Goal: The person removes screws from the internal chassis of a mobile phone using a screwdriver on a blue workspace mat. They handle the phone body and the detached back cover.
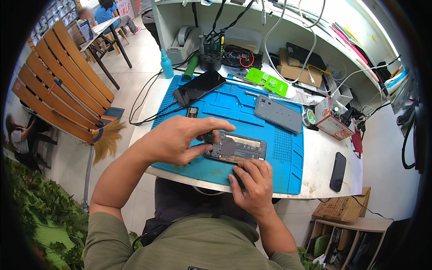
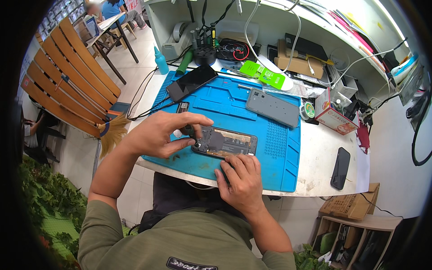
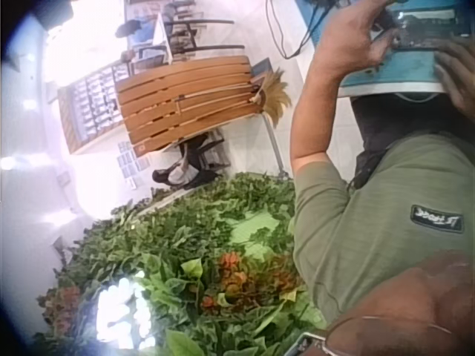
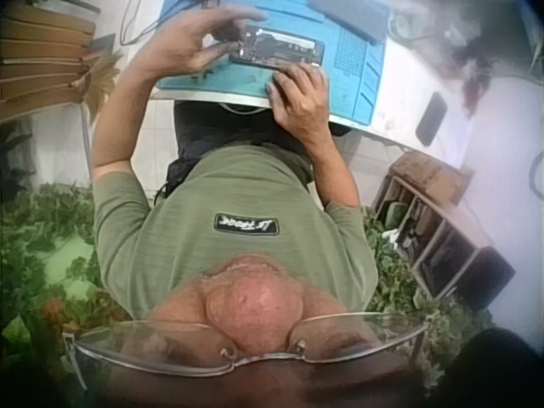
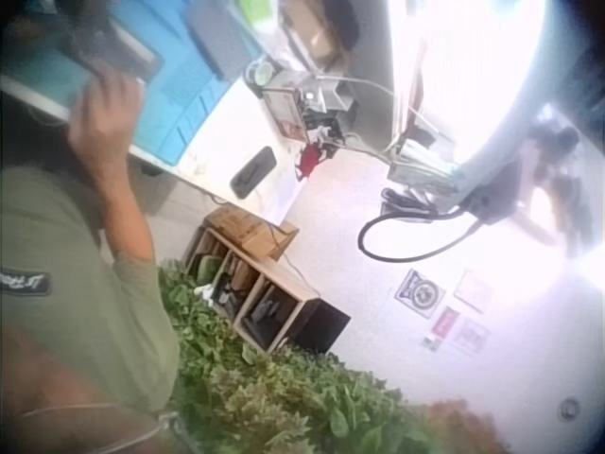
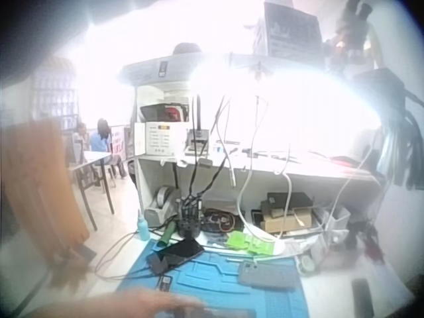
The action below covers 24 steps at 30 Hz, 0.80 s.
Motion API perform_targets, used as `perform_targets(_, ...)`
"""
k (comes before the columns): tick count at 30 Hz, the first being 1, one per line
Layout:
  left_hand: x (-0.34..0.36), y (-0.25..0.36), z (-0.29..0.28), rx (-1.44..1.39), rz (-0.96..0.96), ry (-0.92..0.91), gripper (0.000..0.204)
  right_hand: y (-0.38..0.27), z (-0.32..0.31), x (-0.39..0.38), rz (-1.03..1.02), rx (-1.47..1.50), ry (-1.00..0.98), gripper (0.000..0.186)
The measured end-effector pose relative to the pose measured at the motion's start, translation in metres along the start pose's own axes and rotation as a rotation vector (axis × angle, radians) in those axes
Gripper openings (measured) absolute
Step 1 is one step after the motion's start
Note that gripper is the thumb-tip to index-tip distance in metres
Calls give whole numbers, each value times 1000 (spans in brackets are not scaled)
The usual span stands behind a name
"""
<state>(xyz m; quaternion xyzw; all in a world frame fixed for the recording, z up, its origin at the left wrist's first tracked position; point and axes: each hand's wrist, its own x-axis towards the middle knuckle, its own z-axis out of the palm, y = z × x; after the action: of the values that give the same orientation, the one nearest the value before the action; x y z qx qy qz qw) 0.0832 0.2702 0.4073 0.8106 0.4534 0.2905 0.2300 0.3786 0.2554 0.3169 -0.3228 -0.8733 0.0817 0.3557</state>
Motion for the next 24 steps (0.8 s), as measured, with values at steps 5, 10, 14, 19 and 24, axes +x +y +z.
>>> perform_targets(5, 0, 5, 4, -28, -10, 41, 67, -2, -2, 4, -10, 66, -17, 28)
perform_targets(10, -2, 9, 4, -5, -21, 42, 69, -16, 5, 9, -38, 99, -47, 33)
perform_targets(14, -7, 3, 7, -79, 22, 41, 73, -22, 10, 20, -75, 107, -50, 35)
perform_targets(19, -17, -5, 17, -29, 22, 130, 82, -9, 4, 42, -139, 77, -54, 36)
perform_targets(24, -26, -11, 29, -211, -37, 416, 80, 1, -4, 65, -167, 49, -102, 36)
